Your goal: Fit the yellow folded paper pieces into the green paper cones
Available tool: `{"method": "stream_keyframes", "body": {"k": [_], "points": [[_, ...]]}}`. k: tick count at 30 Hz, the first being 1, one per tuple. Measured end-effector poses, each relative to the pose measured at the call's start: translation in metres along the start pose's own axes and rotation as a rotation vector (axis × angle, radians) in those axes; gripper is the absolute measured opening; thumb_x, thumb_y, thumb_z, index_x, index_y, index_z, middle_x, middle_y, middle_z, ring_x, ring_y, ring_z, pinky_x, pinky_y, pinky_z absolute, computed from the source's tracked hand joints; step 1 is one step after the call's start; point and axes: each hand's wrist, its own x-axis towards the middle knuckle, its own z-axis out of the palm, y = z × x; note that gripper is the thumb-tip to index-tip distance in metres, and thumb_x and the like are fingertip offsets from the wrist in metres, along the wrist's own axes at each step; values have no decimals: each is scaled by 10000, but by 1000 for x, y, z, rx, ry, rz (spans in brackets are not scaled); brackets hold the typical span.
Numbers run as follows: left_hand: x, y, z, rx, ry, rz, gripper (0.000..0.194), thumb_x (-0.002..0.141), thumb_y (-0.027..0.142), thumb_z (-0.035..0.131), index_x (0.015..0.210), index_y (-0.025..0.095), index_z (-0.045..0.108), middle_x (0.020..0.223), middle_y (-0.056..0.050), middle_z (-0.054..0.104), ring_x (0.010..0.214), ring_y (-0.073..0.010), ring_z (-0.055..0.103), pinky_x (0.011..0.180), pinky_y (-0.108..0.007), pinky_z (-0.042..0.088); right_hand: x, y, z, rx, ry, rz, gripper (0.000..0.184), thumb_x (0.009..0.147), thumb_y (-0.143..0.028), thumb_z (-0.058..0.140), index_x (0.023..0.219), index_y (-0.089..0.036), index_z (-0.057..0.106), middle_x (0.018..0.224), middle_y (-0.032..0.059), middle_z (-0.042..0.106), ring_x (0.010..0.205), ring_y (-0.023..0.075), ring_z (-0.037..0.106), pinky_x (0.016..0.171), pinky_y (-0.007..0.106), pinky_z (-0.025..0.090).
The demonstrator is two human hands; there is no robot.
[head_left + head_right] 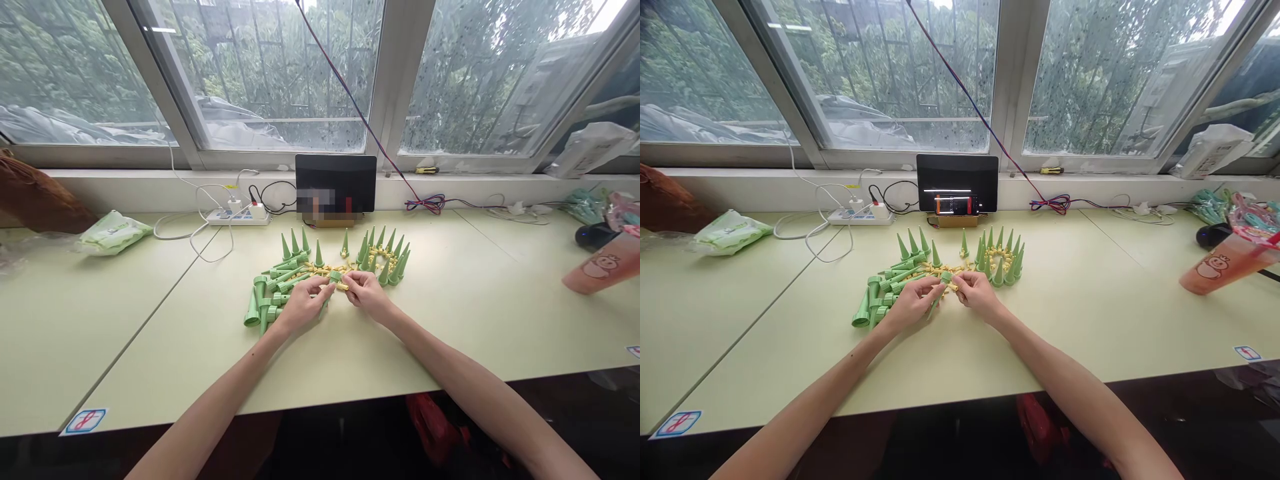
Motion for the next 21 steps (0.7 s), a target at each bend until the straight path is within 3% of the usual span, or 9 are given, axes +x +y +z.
{"method": "stream_keyframes", "body": {"k": [9, 15, 21], "points": [[0, -4, -3, -59, 17, -48, 341, 820, 469, 682, 709, 175, 549, 592, 45, 410, 507, -91, 398, 459, -223, 333, -1, -1, 0, 133, -22, 54, 468, 743, -581, 760, 682, -174, 538, 442, -81, 432, 373, 37, 256, 397, 217, 138], [1, -9, -2, -78, 80, 8, 339, 779, 466, 729, 684, 164, 609, 733, -1, 498, 575, -95, 423, 467, -225, 353, 0, 2, -2, 257, -108, 84, 456, 778, -539, 758, 667, -175, 507, 471, -83, 437, 367, 30, 266, 382, 205, 142], [0, -9, 0, -72, 141, 73, 332, 785, 448, 735, 654, 172, 606, 735, -1, 487, 616, -111, 435, 524, -247, 382, -1, 1, -2, 353, -196, 155, 425, 780, -446, 786, 670, -177, 476, 485, -92, 421, 373, 24, 253, 370, 190, 139]]}}
